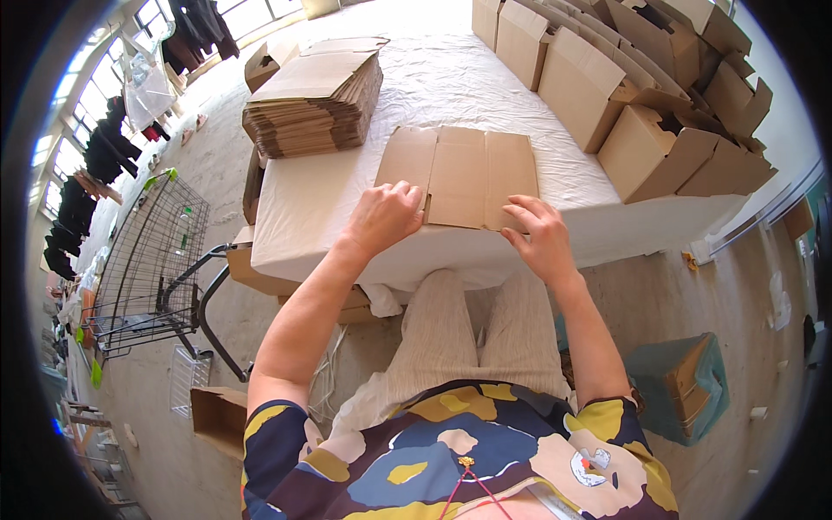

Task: The person folds a cardboard box by hand, secures its flaps, and kemudian stacks it onto a table alongside several other pre-assembled boxes.

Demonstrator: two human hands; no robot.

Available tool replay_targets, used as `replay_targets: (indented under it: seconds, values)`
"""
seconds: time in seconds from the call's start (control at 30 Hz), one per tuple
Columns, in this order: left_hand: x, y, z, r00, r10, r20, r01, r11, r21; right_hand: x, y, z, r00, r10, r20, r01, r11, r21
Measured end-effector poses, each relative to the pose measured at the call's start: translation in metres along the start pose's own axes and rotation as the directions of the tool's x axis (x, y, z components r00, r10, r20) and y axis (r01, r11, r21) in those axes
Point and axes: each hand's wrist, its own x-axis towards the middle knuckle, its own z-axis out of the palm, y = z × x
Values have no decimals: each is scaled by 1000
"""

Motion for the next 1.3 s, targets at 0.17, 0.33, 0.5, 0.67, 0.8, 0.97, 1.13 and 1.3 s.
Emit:
replay_targets:
  seconds: [0.17, 0.33, 0.5, 0.67, 0.8, 0.97, 1.13, 1.3]
  values:
    - [5, -2, 0, 987, 99, -127, -91, 993, 69, -12, -52, 1, 981, -170, -95, 177, 982, 63]
    - [16, 5, -22, 977, 146, -156, -130, 986, 106, -9, -90, 38, 935, -335, -115, 347, 932, 106]
    - [17, 12, -29, 969, 176, -175, -163, 983, 86, 7, -91, 49, 913, -370, -171, 379, 925, 18]
    - [16, 17, -31, 966, 195, -172, -185, 980, 73, -2, -77, 61, 945, -286, -159, 273, 957, -101]
    - [16, 24, -35, 970, 222, -102, -205, 966, 157, -3, -75, 51, 971, -183, -155, 165, 979, -123]
    - [16, 35, -38, 966, 210, -151, -194, 974, 115, 2, -45, 52, 999, 44, -20, -46, 988, -147]
    - [14, 60, -29, 946, 207, -251, -159, 967, 198, 17, -7, 65, 988, 74, -137, -95, 984, -150]
    - [-7, 108, -12, 889, 230, -396, -260, 965, -23, 32, 8, 69, 982, 162, -101, -173, 979, -110]
